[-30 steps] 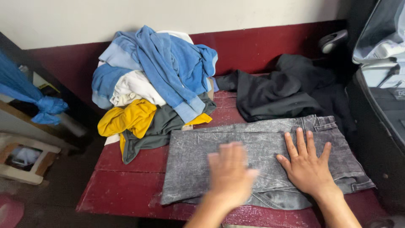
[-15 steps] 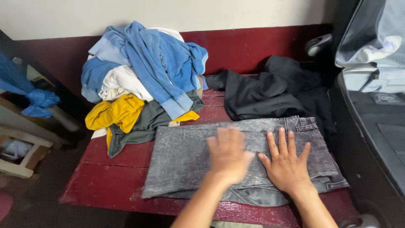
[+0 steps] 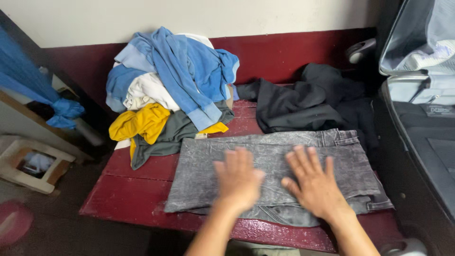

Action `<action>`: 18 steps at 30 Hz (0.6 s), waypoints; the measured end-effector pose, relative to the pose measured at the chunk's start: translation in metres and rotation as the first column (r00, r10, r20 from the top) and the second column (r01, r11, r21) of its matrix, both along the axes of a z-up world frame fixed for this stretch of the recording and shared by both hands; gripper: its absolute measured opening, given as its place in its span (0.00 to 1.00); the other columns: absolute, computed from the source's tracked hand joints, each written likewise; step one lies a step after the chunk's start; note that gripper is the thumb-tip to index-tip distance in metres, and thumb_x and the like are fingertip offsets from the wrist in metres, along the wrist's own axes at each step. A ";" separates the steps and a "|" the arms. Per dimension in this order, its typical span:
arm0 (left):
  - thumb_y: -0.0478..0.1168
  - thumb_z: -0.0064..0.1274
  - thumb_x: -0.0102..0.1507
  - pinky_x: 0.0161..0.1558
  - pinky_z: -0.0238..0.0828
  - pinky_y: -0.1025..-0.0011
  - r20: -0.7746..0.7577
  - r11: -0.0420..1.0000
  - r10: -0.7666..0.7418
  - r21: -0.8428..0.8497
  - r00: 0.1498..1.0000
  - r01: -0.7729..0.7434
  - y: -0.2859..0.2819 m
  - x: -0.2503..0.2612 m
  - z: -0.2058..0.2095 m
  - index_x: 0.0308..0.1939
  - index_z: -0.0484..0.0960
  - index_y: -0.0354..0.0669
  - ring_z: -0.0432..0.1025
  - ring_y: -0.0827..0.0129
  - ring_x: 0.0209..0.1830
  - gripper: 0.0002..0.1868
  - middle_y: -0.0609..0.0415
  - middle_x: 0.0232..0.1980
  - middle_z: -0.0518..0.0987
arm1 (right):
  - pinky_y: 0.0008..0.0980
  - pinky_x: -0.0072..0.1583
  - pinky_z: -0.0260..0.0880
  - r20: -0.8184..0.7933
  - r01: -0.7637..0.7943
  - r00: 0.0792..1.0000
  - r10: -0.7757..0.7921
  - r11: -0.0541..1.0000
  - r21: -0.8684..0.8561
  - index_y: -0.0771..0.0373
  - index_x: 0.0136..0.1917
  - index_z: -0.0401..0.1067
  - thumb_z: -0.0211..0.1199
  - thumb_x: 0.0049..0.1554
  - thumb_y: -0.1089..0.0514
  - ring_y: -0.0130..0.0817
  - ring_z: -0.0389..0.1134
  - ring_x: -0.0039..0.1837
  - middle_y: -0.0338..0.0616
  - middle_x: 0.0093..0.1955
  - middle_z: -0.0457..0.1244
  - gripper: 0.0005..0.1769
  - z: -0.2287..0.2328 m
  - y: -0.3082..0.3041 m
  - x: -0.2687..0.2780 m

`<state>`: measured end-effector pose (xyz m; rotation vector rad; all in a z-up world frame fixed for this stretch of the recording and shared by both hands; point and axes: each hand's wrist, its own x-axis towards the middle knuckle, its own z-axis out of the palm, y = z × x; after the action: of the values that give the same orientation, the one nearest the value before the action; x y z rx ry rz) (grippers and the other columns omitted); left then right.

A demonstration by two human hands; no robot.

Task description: The person folds a pair of white pants, a pair of gray jeans, and a pair of black sweatpants, smoothing each one out by hand on a wooden surface before placing them into an open suitcase.

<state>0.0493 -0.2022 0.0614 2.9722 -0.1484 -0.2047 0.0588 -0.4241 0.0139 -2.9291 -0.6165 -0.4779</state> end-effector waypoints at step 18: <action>0.45 0.56 0.63 0.64 0.64 0.44 0.210 0.830 0.516 -0.362 0.831 -0.424 0.173 0.025 -0.066 0.72 0.68 0.43 0.64 0.47 0.67 0.33 0.43 0.66 0.72 | 0.71 0.59 0.66 -0.146 0.587 0.784 -0.604 0.797 -0.143 0.49 0.78 0.58 0.47 0.60 0.37 0.60 0.58 0.73 0.37 0.86 0.45 0.36 0.002 -0.037 -0.025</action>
<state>0.0746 -0.0291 -0.0045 2.6031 0.4873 0.3098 0.0335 -0.4611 0.0157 -3.1588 0.3536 -0.2163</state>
